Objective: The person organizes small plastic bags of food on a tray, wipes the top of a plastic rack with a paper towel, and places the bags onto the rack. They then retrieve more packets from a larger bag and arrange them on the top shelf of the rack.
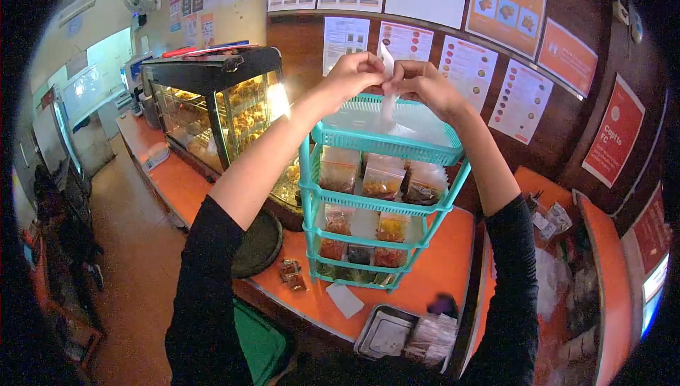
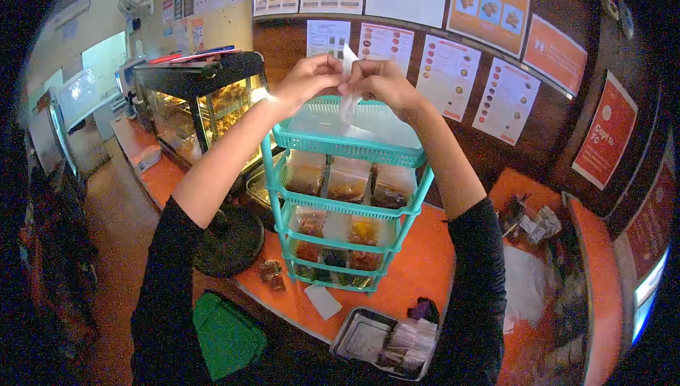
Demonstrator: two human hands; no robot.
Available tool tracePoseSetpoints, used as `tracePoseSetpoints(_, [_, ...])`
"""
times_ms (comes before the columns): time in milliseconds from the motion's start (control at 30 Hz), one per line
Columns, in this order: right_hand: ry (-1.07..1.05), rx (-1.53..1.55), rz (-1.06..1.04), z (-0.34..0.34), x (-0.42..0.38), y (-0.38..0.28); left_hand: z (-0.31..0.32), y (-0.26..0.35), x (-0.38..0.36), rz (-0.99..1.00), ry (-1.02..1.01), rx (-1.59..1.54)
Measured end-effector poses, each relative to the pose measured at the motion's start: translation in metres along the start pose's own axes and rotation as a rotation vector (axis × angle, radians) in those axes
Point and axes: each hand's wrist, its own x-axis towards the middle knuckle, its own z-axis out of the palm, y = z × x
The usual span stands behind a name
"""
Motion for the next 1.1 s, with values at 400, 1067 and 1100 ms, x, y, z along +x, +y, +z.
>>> tracePoseSetpoints(400, [0.263,0.05,-0.019,-0.004,0.003,0.0,-0.002,-0.001,0.001,0.215,0.189,0.105])
tracePoseSetpoints(1067, [0.015,-0.101,-0.116,-0.025,-0.02,-0.039,-0.031,0.027,0.005,-0.122,0.069,-0.27])
tracePoseSetpoints(1100, [-0.077,-0.062,-0.142,-0.03,-0.017,-0.042,-0.035,0.029,0.005,-0.108,-0.015,-0.281])
